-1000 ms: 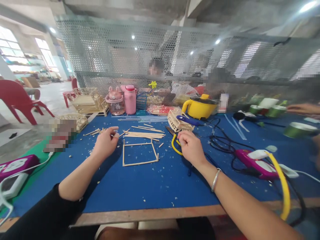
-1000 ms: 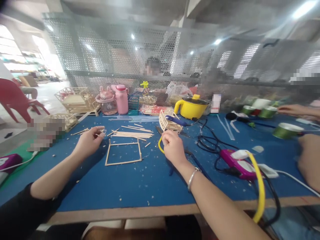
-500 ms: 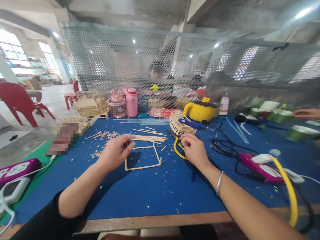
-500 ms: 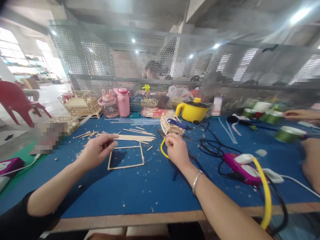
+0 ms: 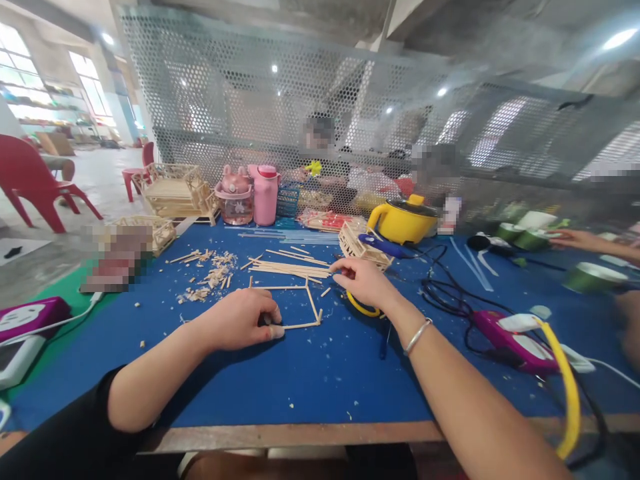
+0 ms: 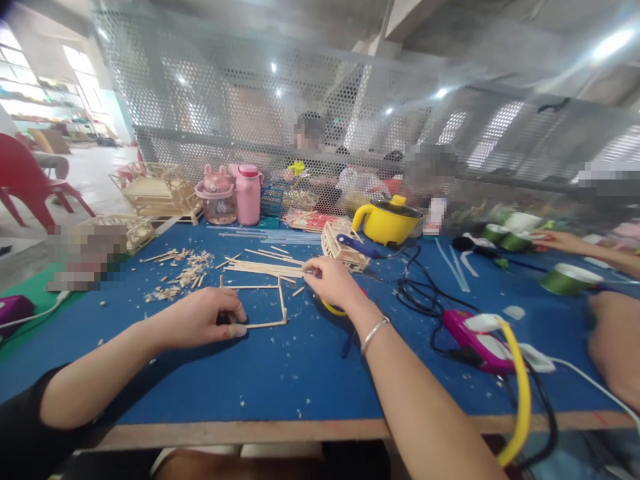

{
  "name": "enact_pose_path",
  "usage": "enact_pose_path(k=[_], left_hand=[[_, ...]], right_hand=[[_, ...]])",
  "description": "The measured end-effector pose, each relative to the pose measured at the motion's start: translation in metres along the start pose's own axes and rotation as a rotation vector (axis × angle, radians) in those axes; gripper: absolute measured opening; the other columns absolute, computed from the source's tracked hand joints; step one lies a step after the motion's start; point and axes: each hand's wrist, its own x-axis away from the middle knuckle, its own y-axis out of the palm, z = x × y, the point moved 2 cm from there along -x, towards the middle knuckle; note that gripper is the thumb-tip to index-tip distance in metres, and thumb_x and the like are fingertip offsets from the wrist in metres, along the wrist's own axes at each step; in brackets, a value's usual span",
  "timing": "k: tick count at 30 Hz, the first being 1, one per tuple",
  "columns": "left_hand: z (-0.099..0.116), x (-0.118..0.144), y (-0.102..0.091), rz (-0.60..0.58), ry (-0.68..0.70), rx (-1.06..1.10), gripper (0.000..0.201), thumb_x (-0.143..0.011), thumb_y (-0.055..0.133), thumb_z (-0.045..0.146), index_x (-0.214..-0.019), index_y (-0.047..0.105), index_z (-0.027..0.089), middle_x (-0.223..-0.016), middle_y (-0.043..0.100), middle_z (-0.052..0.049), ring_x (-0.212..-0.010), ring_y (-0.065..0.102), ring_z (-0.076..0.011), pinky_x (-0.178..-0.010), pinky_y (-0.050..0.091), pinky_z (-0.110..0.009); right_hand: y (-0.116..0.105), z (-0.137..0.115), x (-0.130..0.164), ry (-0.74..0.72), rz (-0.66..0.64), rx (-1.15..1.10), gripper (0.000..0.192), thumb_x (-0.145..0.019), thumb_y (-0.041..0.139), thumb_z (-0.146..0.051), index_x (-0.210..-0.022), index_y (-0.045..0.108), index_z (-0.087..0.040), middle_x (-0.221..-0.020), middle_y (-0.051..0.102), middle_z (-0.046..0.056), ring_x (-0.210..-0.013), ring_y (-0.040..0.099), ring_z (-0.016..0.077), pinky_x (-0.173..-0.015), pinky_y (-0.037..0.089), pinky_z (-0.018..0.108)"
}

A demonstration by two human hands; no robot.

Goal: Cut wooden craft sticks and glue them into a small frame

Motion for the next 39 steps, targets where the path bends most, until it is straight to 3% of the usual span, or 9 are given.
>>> enact_pose_path(k=[4,8,14,19,23,31,39], left_hand=[[0.005,0.0,0.006,-0.021,-0.058,-0.115,0.019,-0.081,0.05,0.03,-0.077,0.066,0.021,-0.077,0.066,-0.001,-0.067,0.057,-0.014,-0.059,0.038,-0.024],[0.01,-0.001,0.012,-0.02,-0.097,-0.166,0.017,-0.08,0.048,0.025,-0.075,0.064,0.021,-0.075,0.066,-0.001,-0.066,0.057,-0.0148,-0.059,0.037,-0.024],[0.023,0.003,0.014,-0.022,-0.166,-0.149,0.023,-0.079,0.047,0.022,-0.099,0.059,0.024,-0.074,0.066,0.0,-0.062,0.057,-0.015,-0.053,0.032,-0.024],[0.03,0.002,0.016,-0.057,-0.16,-0.155,0.028,-0.078,0.044,0.018,-0.102,0.058,0.026,-0.075,0.066,0.0,-0.063,0.059,-0.0157,-0.053,0.033,-0.024],[0.033,-0.002,0.021,-0.03,-0.232,-0.207,0.034,-0.078,0.043,0.017,-0.108,0.054,0.025,-0.077,0.066,-0.002,-0.068,0.062,-0.0198,-0.055,0.037,-0.026],[0.054,-0.005,0.033,0.017,-0.407,-0.36,0.032,-0.083,0.035,0.009,-0.111,0.048,0.018,-0.088,0.067,-0.009,-0.08,0.065,-0.023,-0.065,0.045,-0.03],[0.054,-0.035,0.04,0.045,-0.379,-0.43,0.024,-0.083,0.037,0.006,-0.101,0.051,0.014,-0.087,0.065,-0.012,-0.083,0.065,-0.026,-0.069,0.049,-0.035]], right_hand=[[0.011,0.004,0.009,-0.051,-0.012,0.016,0.018,-0.076,0.056,-0.022,-0.086,0.071,-0.02,-0.078,0.062,0.002,-0.067,0.055,0.0137,-0.065,0.041,0.026],[0.014,0.004,0.011,-0.106,-0.119,0.057,0.02,-0.079,0.055,-0.021,-0.088,0.073,-0.022,-0.081,0.063,0.003,-0.07,0.056,0.0141,-0.067,0.042,0.026],[0.02,0.004,0.01,-0.186,-0.253,0.152,0.023,-0.084,0.055,-0.027,-0.097,0.073,-0.026,-0.086,0.064,0.004,-0.082,0.059,0.0175,-0.075,0.042,0.027],[0.023,0.0,0.007,-0.186,-0.2,0.164,0.017,-0.083,0.057,-0.024,-0.087,0.074,-0.024,-0.085,0.062,0.005,-0.081,0.057,0.0179,-0.074,0.041,0.027],[0.026,-0.004,0.006,-0.218,-0.153,0.143,0.013,-0.081,0.057,-0.019,-0.075,0.069,-0.019,-0.086,0.062,0.007,-0.085,0.056,0.019,-0.078,0.04,0.029],[0.013,-0.007,0.011,-0.047,-0.029,0.001,0.014,-0.09,0.04,-0.021,-0.088,0.054,-0.021,-0.076,0.065,0.003,-0.07,0.057,0.0155,-0.064,0.037,0.024],[0.015,-0.008,0.012,-0.016,-0.001,-0.083,0.009,-0.087,0.039,-0.017,-0.082,0.045,-0.021,-0.075,0.063,0.001,-0.07,0.056,0.0149,-0.066,0.037,0.024]])
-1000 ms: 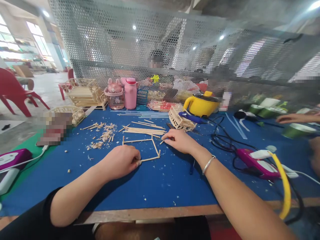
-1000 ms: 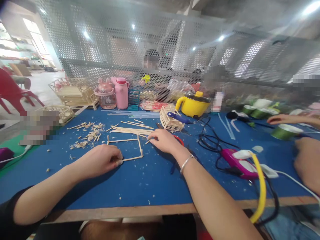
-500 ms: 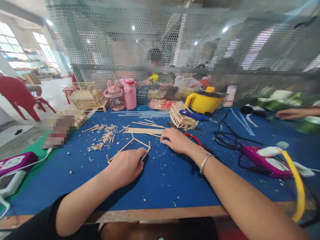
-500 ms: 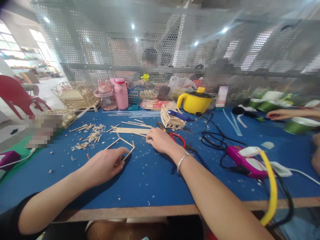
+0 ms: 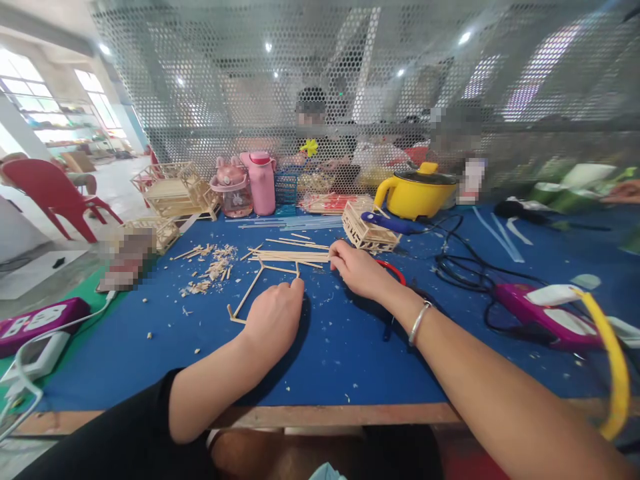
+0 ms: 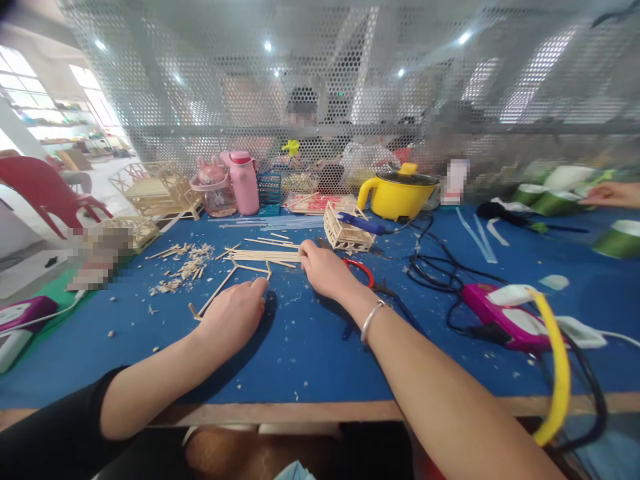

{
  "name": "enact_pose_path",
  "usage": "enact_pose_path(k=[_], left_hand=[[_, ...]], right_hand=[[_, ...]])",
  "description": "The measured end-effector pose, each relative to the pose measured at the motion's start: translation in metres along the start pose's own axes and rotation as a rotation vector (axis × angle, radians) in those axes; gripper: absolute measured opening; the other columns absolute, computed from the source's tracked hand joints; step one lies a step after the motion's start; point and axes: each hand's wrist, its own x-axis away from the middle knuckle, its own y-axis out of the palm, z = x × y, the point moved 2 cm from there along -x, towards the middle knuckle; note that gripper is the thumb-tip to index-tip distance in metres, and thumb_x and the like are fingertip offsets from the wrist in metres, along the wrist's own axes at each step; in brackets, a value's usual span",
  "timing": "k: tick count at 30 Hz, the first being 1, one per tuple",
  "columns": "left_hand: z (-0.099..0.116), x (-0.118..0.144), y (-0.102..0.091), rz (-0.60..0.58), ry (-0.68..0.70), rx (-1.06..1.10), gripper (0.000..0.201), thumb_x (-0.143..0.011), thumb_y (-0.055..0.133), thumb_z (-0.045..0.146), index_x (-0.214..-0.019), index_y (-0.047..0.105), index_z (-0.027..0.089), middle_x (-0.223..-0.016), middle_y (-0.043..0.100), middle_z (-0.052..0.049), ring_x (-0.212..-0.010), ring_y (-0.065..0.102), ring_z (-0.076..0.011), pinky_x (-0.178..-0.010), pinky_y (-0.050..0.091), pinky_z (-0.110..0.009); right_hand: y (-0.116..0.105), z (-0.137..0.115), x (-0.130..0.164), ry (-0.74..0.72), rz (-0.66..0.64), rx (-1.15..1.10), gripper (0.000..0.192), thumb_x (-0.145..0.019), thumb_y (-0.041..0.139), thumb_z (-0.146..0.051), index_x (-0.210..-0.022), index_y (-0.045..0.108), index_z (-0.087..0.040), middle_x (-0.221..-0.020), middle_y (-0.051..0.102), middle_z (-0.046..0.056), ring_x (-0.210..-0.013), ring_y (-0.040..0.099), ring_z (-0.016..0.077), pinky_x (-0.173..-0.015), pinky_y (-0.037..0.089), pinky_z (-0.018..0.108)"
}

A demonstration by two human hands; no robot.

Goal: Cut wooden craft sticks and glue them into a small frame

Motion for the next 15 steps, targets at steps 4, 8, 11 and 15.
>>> enact_pose_path(k=[4,8,11,15], left_hand=[[0.012,-0.009,-0.006,-0.013,-0.026,0.014,0.019,-0.087,0.039,0.012,-0.099,0.053,0.013,-0.088,0.066,-0.015,-0.085,0.065,-0.027,-0.069,0.049,-0.036],[-0.004,-0.005,-0.039,0.082,-0.063,0.105,0.027,-0.089,0.042,0.037,-0.097,0.06,0.019,-0.084,0.069,-0.011,-0.078,0.066,-0.0261,-0.066,0.048,-0.034],[-0.047,-0.004,-0.065,0.326,-0.175,0.231,0.033,-0.085,0.045,0.045,-0.103,0.063,0.025,-0.081,0.07,-0.003,-0.073,0.065,-0.0199,-0.066,0.045,-0.029],[-0.113,-0.016,-0.058,0.524,-0.315,0.318,0.034,-0.082,0.047,0.042,-0.103,0.065,0.022,-0.079,0.069,-0.001,-0.062,0.06,-0.0152,-0.062,0.043,-0.026]], right_hand=[[0.003,0.001,-0.001,0.021,0.004,-0.057,0.011,-0.088,0.038,-0.018,-0.089,0.048,-0.021,-0.071,0.063,0.0,-0.065,0.055,0.0134,-0.062,0.037,0.023],[0.006,0.005,-0.002,0.025,-0.006,-0.102,0.022,-0.088,0.035,-0.017,-0.104,0.05,-0.02,-0.073,0.064,0.0,-0.061,0.056,0.0122,-0.061,0.039,0.023],[0.006,0.008,-0.002,0.036,-0.004,-0.106,0.018,-0.088,0.036,-0.016,-0.094,0.053,-0.02,-0.078,0.066,0.001,-0.061,0.057,0.0116,-0.06,0.04,0.023],[0.003,0.009,0.0,0.082,-0.032,-0.157,0.01,-0.085,0.041,-0.015,-0.087,0.049,-0.021,-0.078,0.068,0.001,-0.064,0.06,0.0127,-0.063,0.042,0.024]])
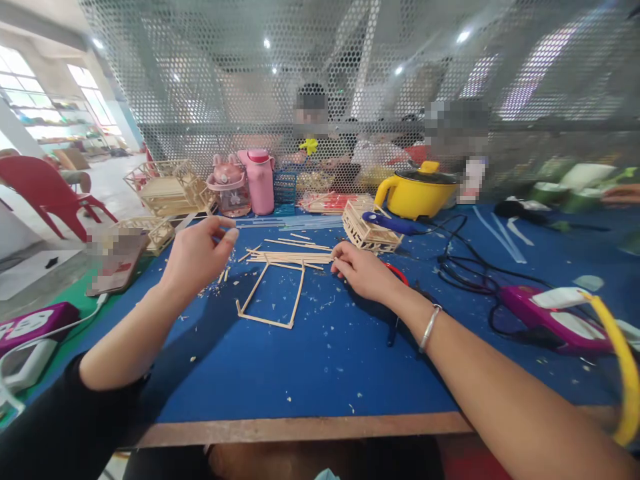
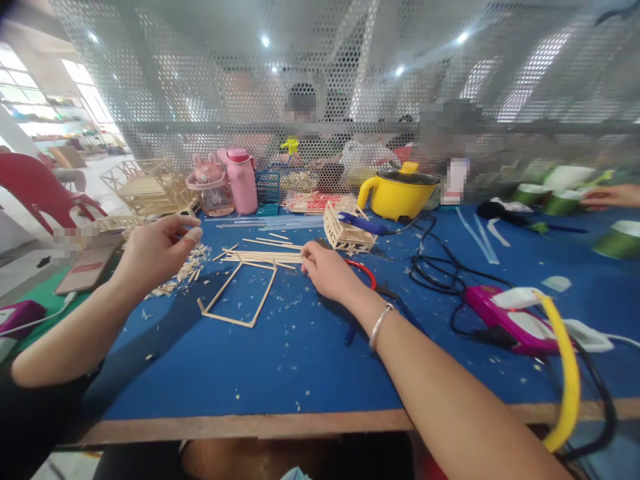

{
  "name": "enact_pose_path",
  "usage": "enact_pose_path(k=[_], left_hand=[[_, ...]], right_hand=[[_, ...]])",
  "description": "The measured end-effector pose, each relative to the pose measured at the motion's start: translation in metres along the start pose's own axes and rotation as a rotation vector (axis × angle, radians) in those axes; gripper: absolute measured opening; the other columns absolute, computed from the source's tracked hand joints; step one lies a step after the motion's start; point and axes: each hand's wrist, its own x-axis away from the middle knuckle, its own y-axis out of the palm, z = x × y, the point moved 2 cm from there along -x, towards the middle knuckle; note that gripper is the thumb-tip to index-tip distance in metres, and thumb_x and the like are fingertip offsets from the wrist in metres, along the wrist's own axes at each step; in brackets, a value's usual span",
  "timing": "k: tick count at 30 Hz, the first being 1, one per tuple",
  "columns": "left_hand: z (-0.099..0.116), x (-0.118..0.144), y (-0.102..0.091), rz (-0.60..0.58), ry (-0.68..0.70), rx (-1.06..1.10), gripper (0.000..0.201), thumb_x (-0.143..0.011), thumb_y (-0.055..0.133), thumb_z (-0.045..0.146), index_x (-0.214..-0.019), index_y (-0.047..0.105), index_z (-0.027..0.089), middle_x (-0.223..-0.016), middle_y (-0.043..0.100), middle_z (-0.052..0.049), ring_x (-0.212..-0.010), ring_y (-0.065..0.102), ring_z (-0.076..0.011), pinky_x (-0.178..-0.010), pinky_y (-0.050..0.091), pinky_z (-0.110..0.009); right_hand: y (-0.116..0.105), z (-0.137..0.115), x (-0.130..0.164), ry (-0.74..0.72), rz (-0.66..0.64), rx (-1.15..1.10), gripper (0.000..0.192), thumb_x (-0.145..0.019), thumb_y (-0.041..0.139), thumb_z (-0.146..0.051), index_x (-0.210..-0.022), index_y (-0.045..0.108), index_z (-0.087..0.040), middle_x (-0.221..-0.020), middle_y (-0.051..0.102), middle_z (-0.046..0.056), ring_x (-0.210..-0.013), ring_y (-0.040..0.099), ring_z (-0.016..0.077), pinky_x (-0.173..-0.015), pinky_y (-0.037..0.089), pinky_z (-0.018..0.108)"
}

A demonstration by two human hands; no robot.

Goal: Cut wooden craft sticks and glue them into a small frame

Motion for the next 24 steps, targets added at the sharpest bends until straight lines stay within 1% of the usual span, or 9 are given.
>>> enact_pose_path(k=[2,4,8,10,12,14,17,20,24], left_hand=[[-0.02,-0.004,0.011,-0.027,-0.024,0.047,0.035,-0.081,0.048,0.037,-0.107,0.063,0.02,-0.084,0.069,-0.002,-0.061,0.059,-0.0135,-0.063,0.044,-0.025],[-0.026,0.002,0.016,-0.008,-0.018,0.074,0.033,-0.081,0.048,0.035,-0.106,0.064,0.019,-0.089,0.07,-0.002,-0.064,0.059,-0.0126,-0.067,0.045,-0.024],[-0.007,0.025,0.003,0.23,0.087,0.131,0.031,-0.085,0.046,0.039,-0.096,0.067,0.02,-0.087,0.069,-0.001,-0.066,0.057,-0.0112,-0.07,0.045,-0.023],[0.003,0.032,-0.003,0.238,0.141,0.153,0.031,-0.085,0.045,0.041,-0.09,0.068,0.02,-0.089,0.069,-0.001,-0.069,0.057,-0.0117,-0.068,0.045,-0.022],[0.003,0.032,0.0,0.177,0.129,0.154,0.032,-0.085,0.045,0.042,-0.089,0.068,0.02,-0.091,0.07,-0.001,-0.069,0.057,-0.012,-0.066,0.044,-0.022],[-0.006,0.023,0.009,0.083,0.07,0.134,0.032,-0.084,0.046,0.041,-0.09,0.069,0.02,-0.082,0.07,-0.001,-0.066,0.057,-0.0125,-0.064,0.043,-0.022],[-0.025,0.007,0.03,-0.154,-0.024,0.091,0.033,-0.081,0.046,0.039,-0.088,0.07,0.019,-0.073,0.069,-0.001,-0.063,0.057,-0.0141,-0.06,0.04,-0.023],[-0.031,0.0,0.046,-0.39,0.026,0.017,0.039,-0.079,0.045,0.046,-0.072,0.07,0.017,-0.06,0.065,-0.001,-0.057,0.055,-0.0146,-0.054,0.036,-0.024],[-0.021,0.004,0.054,-0.508,0.084,-0.057,0.044,-0.075,0.047,0.056,-0.063,0.069,0.02,-0.057,0.063,-0.002,-0.057,0.056,-0.016,-0.052,0.035,-0.025]], right_hand=[[-0.002,0.0,0.002,0.005,-0.03,-0.057,0.006,-0.086,0.043,-0.018,-0.088,0.047,-0.021,-0.081,0.07,0.002,-0.071,0.063,0.0139,-0.066,0.044,0.025],[-0.004,0.0,0.004,-0.003,-0.059,-0.101,0.005,-0.087,0.044,-0.023,-0.091,0.047,-0.021,-0.085,0.071,0.003,-0.076,0.063,0.0148,-0.069,0.044,0.026],[-0.003,-0.003,0.006,-0.042,-0.11,-0.017,0.011,-0.085,0.049,-0.031,-0.085,0.053,-0.021,-0.082,0.067,0.002,-0.073,0.058,0.0149,-0.066,0.042,0.026],[-0.001,-0.005,0.006,-0.058,-0.105,0.02,0.01,-0.084,0.049,-0.029,-0.082,0.053,-0.02,-0.08,0.064,0.001,-0.072,0.056,0.0144,-0.065,0.042,0.025],[0.003,-0.006,0.005,-0.047,-0.102,-0.026,0.008,-0.085,0.045,-0.026,-0.083,0.05,-0.021,-0.076,0.063,0.0,-0.069,0.056,0.0135,-0.063,0.042,0.024],[0.007,-0.007,0.004,-0.025,-0.092,-0.059,0.007,-0.086,0.041,-0.025,-0.084,0.047,-0.021,-0.071,0.06,-0.001,-0.063,0.055,0.0125,-0.06,0.041,0.023],[0.011,-0.009,0.003,-0.022,-0.051,0.079,0.007,-0.084,0.041,-0.023,-0.082,0.048,-0.021,-0.068,0.058,-0.001,-0.061,0.053,0.0131,-0.056,0.038,0.023],[0.017,-0.012,0.001,-0.027,-0.068,0.248,0.011,-0.084,0.044,-0.023,-0.083,0.055,-0.022,-0.075,0.064,0.001,-0.067,0.056,0.0156,-0.059,0.039,0.025],[0.025,-0.015,-0.004,-0.048,-0.083,0.373,0.021,-0.086,0.044,-0.026,-0.091,0.065,-0.025,-0.095,0.07,0.003,-0.085,0.062,0.0203,-0.069,0.041,0.028]])
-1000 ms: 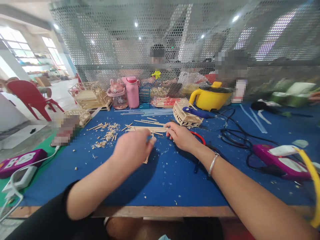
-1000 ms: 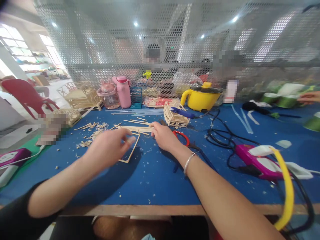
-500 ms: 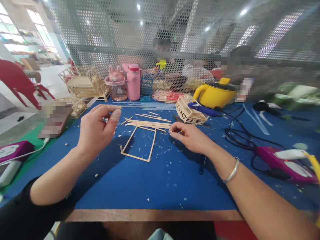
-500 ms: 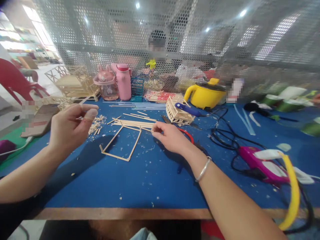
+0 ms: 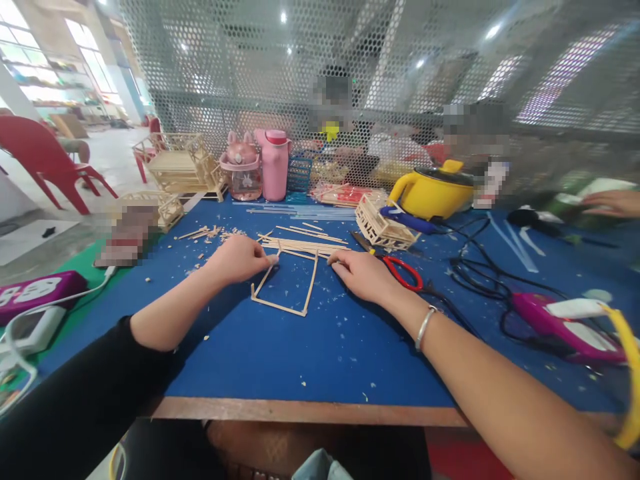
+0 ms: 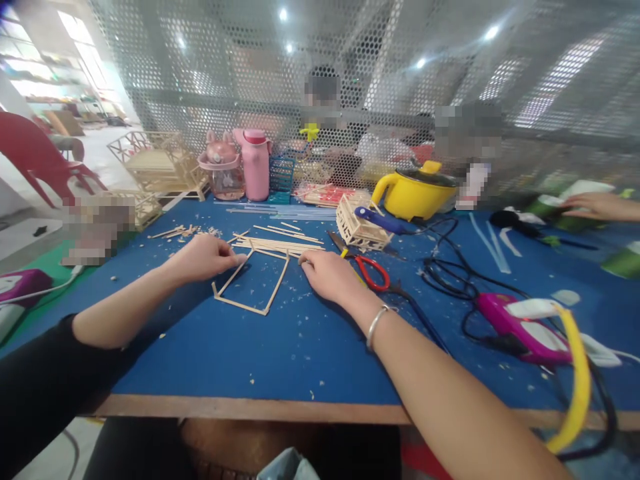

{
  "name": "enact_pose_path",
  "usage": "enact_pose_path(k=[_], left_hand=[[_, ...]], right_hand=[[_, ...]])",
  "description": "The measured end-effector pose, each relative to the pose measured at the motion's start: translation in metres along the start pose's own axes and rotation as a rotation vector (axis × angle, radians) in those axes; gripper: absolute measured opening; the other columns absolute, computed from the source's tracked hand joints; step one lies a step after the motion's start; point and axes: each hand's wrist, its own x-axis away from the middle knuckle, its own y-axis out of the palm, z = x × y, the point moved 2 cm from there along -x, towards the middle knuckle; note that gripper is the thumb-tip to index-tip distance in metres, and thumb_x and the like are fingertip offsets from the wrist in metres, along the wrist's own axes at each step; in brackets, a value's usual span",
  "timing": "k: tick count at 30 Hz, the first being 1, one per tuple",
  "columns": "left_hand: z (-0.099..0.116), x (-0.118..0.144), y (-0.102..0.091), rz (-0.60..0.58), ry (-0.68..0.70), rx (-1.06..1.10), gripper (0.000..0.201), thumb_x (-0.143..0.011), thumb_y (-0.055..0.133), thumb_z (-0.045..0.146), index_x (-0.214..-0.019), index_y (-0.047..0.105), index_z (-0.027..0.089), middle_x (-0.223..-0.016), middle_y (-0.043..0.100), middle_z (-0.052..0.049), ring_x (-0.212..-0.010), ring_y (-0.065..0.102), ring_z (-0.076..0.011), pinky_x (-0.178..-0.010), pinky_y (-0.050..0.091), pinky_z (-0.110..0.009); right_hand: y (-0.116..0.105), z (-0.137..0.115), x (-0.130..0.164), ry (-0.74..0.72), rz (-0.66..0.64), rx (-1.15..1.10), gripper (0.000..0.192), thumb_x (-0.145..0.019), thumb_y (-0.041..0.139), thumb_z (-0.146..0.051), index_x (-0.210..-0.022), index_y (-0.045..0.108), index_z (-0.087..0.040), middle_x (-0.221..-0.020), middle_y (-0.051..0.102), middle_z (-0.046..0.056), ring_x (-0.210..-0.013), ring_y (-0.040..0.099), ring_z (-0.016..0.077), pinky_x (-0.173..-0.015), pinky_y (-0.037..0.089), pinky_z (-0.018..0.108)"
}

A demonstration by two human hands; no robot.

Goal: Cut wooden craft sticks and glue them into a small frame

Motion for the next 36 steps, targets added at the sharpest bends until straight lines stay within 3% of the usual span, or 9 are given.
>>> enact_pose_path(k=[6,11,17,22,27,36], left_hand=[[0.016,0.007,0.004,-0.074,0.002,-0.117,0.032,-0.071,0.051,0.046,-0.065,0.071,0.021,-0.061,0.066,-0.006,-0.062,0.06,-0.021,-0.053,0.037,-0.027],[0.015,0.021,0.0,-0.213,-0.048,0.037,0.039,-0.073,0.05,0.047,-0.051,0.065,0.019,-0.049,0.062,-0.003,-0.053,0.057,-0.016,-0.052,0.037,-0.025],[0.001,0.007,0.006,0.022,0.037,0.074,0.036,-0.077,0.052,0.048,-0.093,0.073,0.022,-0.07,0.069,-0.001,-0.065,0.06,-0.0168,-0.057,0.038,-0.025],[0.004,-0.002,0.017,0.061,-0.022,0.035,0.029,-0.078,0.053,0.043,-0.086,0.075,0.024,-0.088,0.073,-0.003,-0.08,0.063,-0.0202,-0.066,0.043,-0.026],[0.012,0.0,0.017,0.063,-0.071,-0.036,0.027,-0.078,0.054,0.039,-0.087,0.075,0.024,-0.084,0.073,-0.005,-0.074,0.064,-0.0205,-0.062,0.045,-0.027],[0.013,-0.008,0.016,0.022,0.007,-0.076,0.026,-0.077,0.053,0.035,-0.076,0.074,0.02,-0.075,0.072,-0.006,-0.071,0.063,-0.0207,-0.062,0.043,-0.027]], right_hand=[[0.005,-0.001,-0.007,0.044,0.017,0.067,0.024,-0.086,0.044,-0.026,-0.094,0.067,-0.025,-0.098,0.071,0.004,-0.088,0.063,0.0225,-0.065,0.04,0.028],[0.0,-0.006,-0.004,0.029,0.045,0.046,0.021,-0.083,0.048,-0.025,-0.089,0.068,-0.024,-0.087,0.071,0.003,-0.079,0.062,0.0194,-0.061,0.038,0.026],[-0.005,-0.021,0.005,-0.013,0.041,-0.043,0.02,-0.082,0.053,-0.033,-0.083,0.07,-0.023,-0.07,0.067,0.001,-0.061,0.056,0.0142,-0.057,0.036,0.024],[0.0,-0.024,0.006,-0.019,0.014,-0.06,0.02,-0.082,0.054,-0.035,-0.084,0.071,-0.024,-0.076,0.069,0.001,-0.065,0.057,0.0142,-0.059,0.036,0.024],[0.002,-0.025,0.007,-0.019,0.021,-0.043,0.022,-0.082,0.054,-0.038,-0.085,0.071,-0.024,-0.076,0.069,0.001,-0.065,0.058,0.0146,-0.059,0.036,0.025],[0.003,-0.026,0.006,0.001,0.003,-0.014,0.023,-0.082,0.053,-0.04,-0.086,0.071,-0.025,-0.077,0.07,0.001,-0.066,0.059,0.0157,-0.058,0.036,0.025]])
